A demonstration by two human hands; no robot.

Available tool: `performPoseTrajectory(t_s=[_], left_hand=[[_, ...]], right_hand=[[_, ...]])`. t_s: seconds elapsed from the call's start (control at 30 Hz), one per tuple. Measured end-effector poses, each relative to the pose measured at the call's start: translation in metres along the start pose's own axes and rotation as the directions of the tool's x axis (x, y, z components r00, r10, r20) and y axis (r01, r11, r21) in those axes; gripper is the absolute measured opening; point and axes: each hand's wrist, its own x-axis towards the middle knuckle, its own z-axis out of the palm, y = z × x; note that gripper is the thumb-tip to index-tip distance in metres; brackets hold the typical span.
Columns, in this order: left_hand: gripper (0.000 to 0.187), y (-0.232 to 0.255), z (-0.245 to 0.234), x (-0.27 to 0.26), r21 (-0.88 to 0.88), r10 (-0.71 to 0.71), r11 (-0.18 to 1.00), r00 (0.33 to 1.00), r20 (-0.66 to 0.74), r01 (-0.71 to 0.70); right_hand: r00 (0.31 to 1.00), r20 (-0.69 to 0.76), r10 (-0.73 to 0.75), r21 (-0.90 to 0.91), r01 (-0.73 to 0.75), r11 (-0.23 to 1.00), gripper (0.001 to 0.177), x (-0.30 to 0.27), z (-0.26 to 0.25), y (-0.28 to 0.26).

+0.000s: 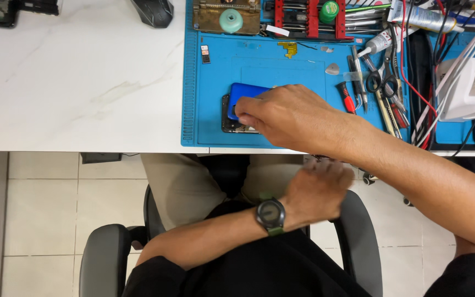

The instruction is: The person removes the back cover of a blue smartphone using a prying tool and their fingers. They then use a screwdriver to unscrew and remove the back cover, exposing the internal components of the device.

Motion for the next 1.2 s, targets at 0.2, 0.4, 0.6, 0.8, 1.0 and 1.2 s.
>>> performPoseTrajectory(t_s=[0.2, 0.4, 0.6, 0.8, 1.0, 1.2], left_hand=[[0.073, 0.006, 0.065, -0.062, 0.108, 0.078, 0.987, 0.947, 0.313, -0.117], [0.08, -0.044, 0.057, -0.081, -0.088, 0.007, 0.993, 0.727, 0.687, 0.074], [0.081, -0.108, 0.024, -0.078, -0.03, -0.006, 0.999, 0.647, 0.762, 0.045], [0.102, -0.097, 0.038, -0.088, 0.376, -0.466, 0.883, 0.617, 0.634, 0.281], [0.053, -0.139, -0.056, -0.1, 0.072, -0.391, 0.741, 0.341, 0.855, 0.668], [0.019, -0.097, -0.143, -0.069, -0.196, -0.292, 0.946, 0.941, -0.171, 0.258]], right_hand=[[1.0, -0.01, -0.015, -0.112, 0.014, 0.994, 0.03, 0.005, 0.003, 0.001], [0.999, 0.02, -0.04, -0.182, 0.043, 0.982, 0.027, 0.01, -0.005, 0.008], [0.997, 0.046, -0.066, -0.087, 0.07, 0.994, 0.022, 0.018, -0.014, 0.004], [0.992, 0.126, 0.007, -0.152, 0.012, 0.988, 0.028, 0.023, 0.0, 0.02], [0.989, -0.005, -0.148, -0.166, 0.145, 0.975, 0.033, 0.014, 0.003, 0.028], [0.976, -0.018, -0.218, -0.237, 0.208, 0.949, 0.036, 0.01, 0.005, 0.028]])
